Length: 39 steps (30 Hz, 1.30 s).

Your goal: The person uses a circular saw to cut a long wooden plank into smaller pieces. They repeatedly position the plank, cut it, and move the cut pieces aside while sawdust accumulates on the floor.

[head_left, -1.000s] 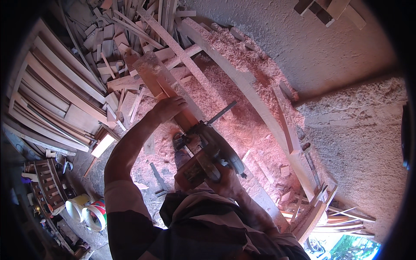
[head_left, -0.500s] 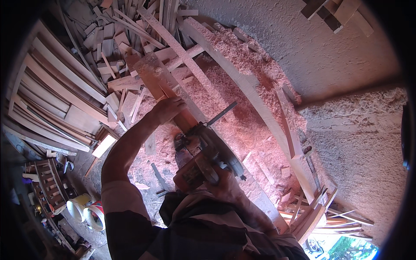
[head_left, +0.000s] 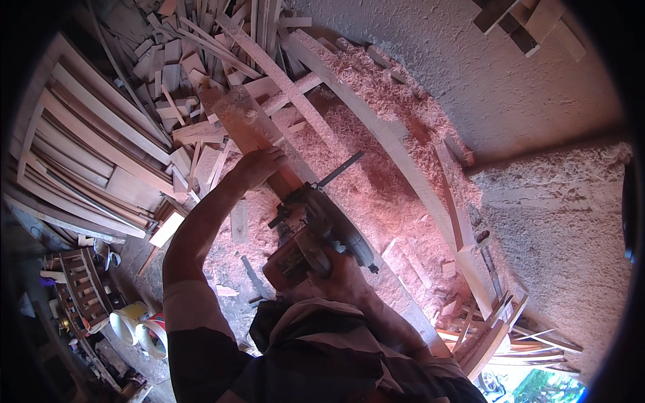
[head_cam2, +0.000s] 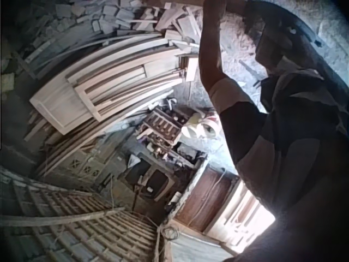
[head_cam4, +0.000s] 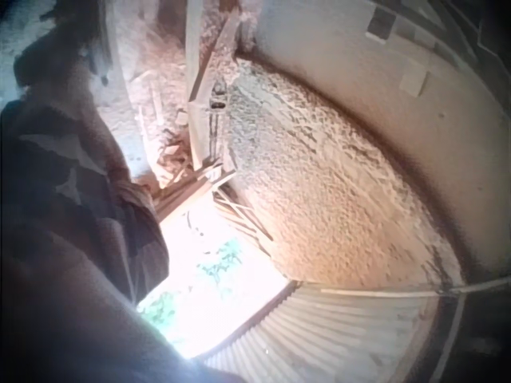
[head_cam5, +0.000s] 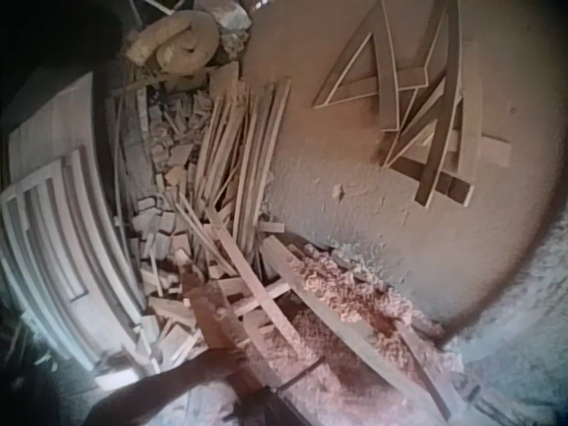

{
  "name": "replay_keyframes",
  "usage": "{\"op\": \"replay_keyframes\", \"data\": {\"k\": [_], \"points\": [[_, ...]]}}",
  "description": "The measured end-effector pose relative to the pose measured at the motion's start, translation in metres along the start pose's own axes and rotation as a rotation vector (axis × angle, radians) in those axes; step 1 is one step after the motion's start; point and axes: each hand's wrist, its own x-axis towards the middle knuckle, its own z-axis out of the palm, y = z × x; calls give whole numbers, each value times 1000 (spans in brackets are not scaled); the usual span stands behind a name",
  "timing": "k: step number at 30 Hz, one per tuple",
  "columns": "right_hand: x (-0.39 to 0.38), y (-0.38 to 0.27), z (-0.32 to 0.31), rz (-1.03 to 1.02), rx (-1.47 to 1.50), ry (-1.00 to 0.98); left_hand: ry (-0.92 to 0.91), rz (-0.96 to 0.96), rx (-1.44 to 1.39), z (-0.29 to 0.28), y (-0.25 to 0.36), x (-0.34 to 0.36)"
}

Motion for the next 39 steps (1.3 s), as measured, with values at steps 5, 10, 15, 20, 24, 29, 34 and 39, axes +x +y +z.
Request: {"op": "replay_keyframes", "data": {"k": [5,10,15,20,24,29,34,39], "points": [[5,-8,-3,46,9,-35,117,22,20,4,0,0],[17,-12,5,25,-30,17,-2,-14,-22,3,-4,-1],[32,-19,14,-9,-20,27,169,-65,5,24,-6,-23],[43,-19,17,-10,-18,47,421,-848,-365,-2,78,-67],[49,-24,15,-16,-24,50,661,-1382,-1362,35,167,-138],[64,-28,16,-49,38,9,839,-1324,-1841,4,247,-111],[76,-37,19,-105,46,20,990,-1216,-1828,9,231,-109],[90,-45,25,-101,48,45,1015,-1316,-1759,5,216,-106]]}}
